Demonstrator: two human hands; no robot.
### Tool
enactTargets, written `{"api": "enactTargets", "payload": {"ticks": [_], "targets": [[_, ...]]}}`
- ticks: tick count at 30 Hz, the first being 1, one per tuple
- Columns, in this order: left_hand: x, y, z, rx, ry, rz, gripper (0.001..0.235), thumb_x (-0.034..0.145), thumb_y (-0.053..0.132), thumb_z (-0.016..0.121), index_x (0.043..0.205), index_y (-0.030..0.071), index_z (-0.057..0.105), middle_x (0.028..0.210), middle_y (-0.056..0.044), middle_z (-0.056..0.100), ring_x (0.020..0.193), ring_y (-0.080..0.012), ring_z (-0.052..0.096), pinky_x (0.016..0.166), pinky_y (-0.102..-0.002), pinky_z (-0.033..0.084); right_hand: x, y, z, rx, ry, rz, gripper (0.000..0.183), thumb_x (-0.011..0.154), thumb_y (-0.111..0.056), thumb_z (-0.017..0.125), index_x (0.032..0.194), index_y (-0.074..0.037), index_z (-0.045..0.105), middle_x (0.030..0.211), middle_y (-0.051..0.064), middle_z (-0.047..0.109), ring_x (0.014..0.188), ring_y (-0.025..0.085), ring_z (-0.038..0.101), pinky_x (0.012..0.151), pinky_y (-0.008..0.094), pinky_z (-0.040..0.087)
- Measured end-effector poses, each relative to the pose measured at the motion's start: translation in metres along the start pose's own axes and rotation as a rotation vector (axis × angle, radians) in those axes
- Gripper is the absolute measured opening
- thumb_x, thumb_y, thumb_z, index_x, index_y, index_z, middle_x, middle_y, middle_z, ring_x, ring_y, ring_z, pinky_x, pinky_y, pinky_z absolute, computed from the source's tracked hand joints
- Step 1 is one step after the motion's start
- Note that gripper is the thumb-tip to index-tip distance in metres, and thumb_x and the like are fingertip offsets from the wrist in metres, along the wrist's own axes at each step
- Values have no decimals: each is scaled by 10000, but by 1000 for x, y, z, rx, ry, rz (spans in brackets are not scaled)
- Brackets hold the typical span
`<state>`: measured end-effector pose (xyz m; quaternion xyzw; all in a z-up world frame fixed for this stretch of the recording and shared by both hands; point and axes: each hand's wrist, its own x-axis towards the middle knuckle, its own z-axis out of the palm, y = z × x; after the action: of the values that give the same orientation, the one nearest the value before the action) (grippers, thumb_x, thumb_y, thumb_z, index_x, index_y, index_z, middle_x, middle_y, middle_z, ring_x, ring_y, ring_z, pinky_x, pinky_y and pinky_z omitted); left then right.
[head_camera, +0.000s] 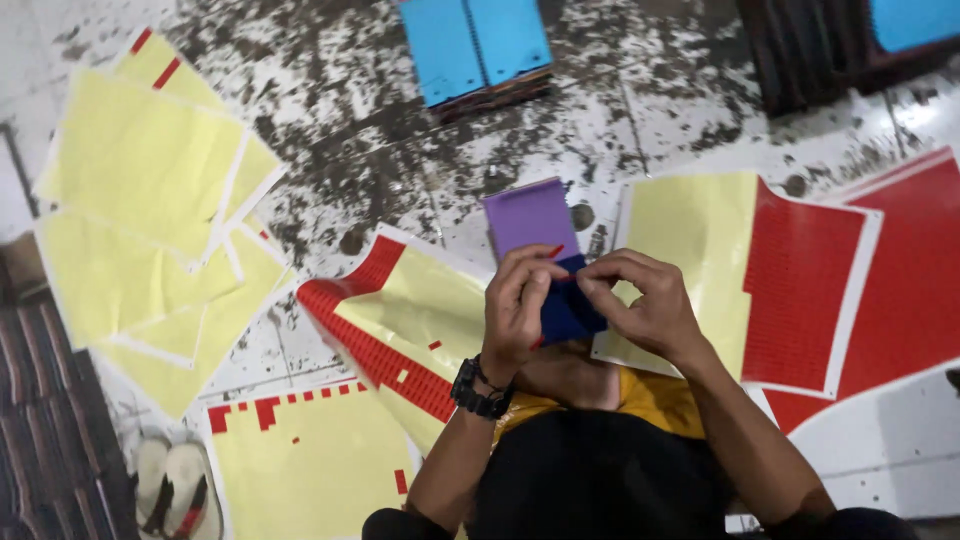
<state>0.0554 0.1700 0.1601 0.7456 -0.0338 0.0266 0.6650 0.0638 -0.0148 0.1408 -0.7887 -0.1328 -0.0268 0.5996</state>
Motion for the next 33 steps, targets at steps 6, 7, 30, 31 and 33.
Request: {"api": "enactTargets", "payload": {"ticks": [6,7,30,31,33], "targets": [[-7,-14,-25,59,37,-30,308,1069,270,509,941,104,734,1136,-104,665,1160,-348,677,1016,-441,516,19,-20,14,-48,-202,-12,61,868,-26,752,907,-50,792,776,125,756,608,250,695,598,367,563],[-8,-11,-28,56,46,-32,308,1069,270,509,941,104,734,1136,-104,665,1160,-348,677,1016,-441,516,20,-18,17,-50,-212,-13,61,868,-26,752,907,-50,792,776,125,756,608,250,695,598,367,563],[17,-76,-57,640,108,-71,152,986,221,623,1059,145,733,968,-86,703,929,-336,706,811,-436,561,116,75,64,-259,-427,147,138,966,-120,705,1034,-20,771,769,216,734,705,390,711,602,455,539],[20,-71,-56,641,107,-67,152,986,221,623,1059,145,733,968,-86,703,929,-336,706,811,-436,561,116,77,65,-259,-423,145,138,966,-120,705,1034,-20,771,769,216,734,705,390,711,602,455,539],[25,-60,-55,641,97,-8,196,999,184,579,1089,103,733,1015,-125,697,1028,-371,689,939,-516,522,117,79,66,-272,-448,159,168,976,-178,696,1064,-59,776,775,181,737,707,366,711,604,460,561]]}}
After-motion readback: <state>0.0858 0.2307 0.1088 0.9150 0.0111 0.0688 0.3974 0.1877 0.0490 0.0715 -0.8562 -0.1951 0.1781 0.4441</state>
